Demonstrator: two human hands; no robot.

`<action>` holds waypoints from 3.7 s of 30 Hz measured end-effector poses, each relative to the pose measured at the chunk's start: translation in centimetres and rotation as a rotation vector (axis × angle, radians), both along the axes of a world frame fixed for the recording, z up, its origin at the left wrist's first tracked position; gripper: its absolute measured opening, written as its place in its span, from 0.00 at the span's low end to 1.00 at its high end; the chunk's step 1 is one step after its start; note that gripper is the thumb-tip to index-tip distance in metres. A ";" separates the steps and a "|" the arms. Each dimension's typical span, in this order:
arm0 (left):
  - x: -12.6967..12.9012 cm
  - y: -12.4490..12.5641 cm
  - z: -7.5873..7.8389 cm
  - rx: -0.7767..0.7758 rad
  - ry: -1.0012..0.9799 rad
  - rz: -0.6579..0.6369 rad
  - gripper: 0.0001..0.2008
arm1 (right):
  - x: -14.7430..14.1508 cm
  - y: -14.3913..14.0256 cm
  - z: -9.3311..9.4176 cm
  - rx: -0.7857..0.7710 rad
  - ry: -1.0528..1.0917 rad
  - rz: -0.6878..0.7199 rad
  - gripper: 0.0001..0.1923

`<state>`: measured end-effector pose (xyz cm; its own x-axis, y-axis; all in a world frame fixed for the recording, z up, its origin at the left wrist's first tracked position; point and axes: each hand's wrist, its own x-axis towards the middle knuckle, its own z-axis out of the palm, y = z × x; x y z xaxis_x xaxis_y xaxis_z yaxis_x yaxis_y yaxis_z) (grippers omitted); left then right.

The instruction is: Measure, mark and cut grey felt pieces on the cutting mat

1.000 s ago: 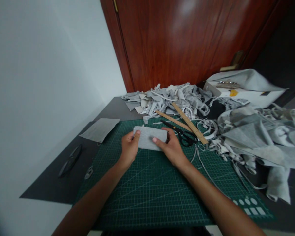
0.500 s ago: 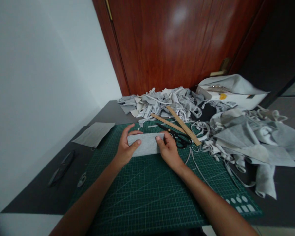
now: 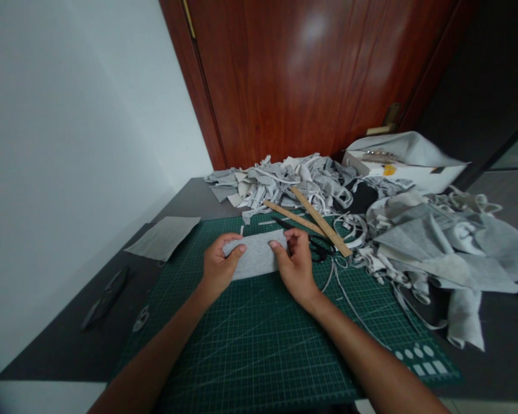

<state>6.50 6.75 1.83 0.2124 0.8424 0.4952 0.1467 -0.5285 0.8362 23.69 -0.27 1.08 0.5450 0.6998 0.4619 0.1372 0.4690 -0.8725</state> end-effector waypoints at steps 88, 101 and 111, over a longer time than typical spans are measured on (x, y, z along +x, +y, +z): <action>0.8 -1.6 -0.1 -0.135 0.196 -0.256 0.14 | 1.2 -0.3 -0.8 -0.029 -0.333 -0.065 0.10; 0.8 -0.3 -1.1 -0.240 -0.047 -0.117 0.25 | 0.4 0.2 0.5 -0.262 0.305 0.371 0.35; 0.7 -0.6 -0.8 -0.188 0.017 -0.113 0.21 | -0.5 -0.5 0.1 -0.361 0.305 0.565 0.23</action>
<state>7.19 6.16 1.05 0.3178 0.8899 0.3272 0.1104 -0.3775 0.9194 23.17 -0.79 1.15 0.1235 0.9917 0.0356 -0.3136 0.0730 -0.9467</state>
